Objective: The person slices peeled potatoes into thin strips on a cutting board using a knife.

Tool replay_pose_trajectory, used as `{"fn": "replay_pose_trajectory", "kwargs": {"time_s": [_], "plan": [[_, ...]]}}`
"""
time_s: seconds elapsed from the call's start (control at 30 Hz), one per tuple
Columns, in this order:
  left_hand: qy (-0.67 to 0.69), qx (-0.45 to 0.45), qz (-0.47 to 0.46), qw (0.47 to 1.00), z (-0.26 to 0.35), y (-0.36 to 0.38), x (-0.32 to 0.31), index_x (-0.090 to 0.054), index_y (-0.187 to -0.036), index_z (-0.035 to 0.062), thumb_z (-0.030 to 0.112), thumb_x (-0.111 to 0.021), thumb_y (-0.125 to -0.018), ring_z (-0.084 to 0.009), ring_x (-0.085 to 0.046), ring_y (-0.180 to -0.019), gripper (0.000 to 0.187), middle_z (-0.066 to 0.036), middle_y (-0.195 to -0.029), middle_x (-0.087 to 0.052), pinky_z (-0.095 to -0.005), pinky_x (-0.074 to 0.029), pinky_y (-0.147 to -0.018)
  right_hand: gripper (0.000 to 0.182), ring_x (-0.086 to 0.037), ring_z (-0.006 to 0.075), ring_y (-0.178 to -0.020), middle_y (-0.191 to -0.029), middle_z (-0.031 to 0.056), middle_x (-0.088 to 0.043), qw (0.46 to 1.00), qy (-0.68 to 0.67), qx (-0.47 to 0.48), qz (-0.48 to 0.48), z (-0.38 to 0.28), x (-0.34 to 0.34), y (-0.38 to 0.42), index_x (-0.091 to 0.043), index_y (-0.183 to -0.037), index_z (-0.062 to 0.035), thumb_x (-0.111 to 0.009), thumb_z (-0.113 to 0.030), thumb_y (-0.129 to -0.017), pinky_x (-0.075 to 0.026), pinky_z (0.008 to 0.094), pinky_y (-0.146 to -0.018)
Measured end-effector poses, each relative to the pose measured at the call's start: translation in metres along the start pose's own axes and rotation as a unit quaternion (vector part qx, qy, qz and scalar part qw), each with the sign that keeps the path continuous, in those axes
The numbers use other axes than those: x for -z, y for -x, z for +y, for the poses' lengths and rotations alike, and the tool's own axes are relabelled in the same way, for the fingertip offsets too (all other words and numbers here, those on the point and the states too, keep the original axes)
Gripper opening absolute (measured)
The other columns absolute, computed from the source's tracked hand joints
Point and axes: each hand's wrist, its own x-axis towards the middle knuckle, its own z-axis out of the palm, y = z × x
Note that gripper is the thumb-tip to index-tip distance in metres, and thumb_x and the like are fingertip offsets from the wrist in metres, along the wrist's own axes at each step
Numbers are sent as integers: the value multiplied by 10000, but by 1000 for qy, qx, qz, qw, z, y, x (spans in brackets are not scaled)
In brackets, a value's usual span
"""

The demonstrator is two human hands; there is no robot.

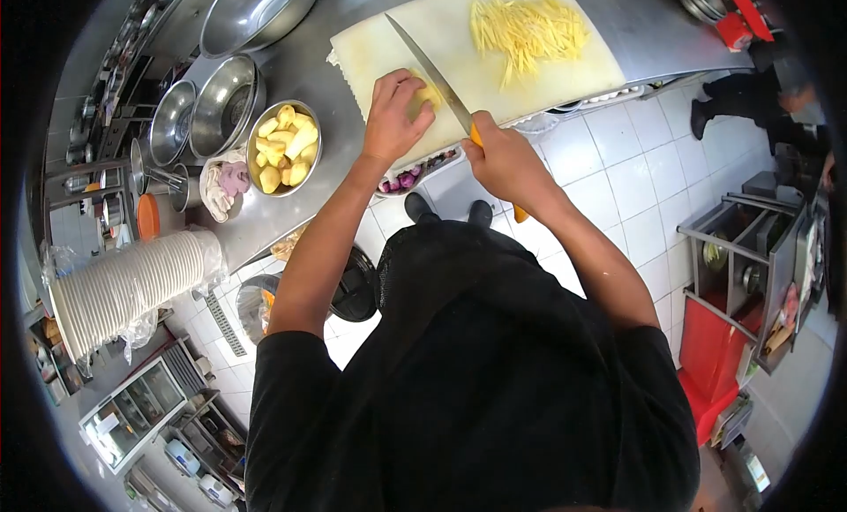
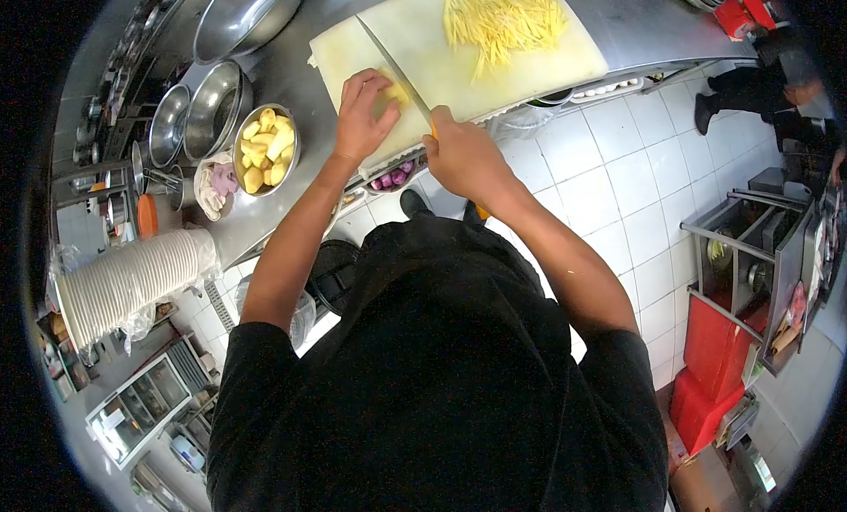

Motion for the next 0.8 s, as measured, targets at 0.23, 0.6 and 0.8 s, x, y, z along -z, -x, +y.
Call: {"fn": "replay_pose_trajectory", "kwargs": {"time_s": [0.23, 0.6, 0.8], "plan": [[2, -2, -2, 1000, 2, 0, 2, -636, -1064, 48, 114, -703, -768, -325, -536, -1116, 310, -133, -1186, -564, -410, -464, -962, 246, -606, 524, -820, -789, 326, -628, 1000, -3, -6, -14, -2, -2, 0, -443, -1059, 24, -559, -173, -968, -452, 579, -727], [11, 7, 0, 1000, 2, -1, 1, -650, -1045, 36, 115, -716, -756, -324, -535, -1107, 307, -123, -1148, -573, -412, -475, -952, 249, -611, 527, -802, -763, 330, -623, 999, 13, 19, -31, 1, -3, -17, -438, -1041, 44, -558, -157, -955, -461, 585, -734], [10, 5, 1, 1000, 2, -2, 1, -648, -1044, 37, 114, -718, -754, -323, -534, -1088, 308, -119, -1135, -569, -409, -477, -941, 252, -619, 526, -813, -766, 339, -623, 999, 30, 15, -37, -3, -5, -37, -438, -1022, 58, -556, -151, -943, -468, 588, -746]]}}
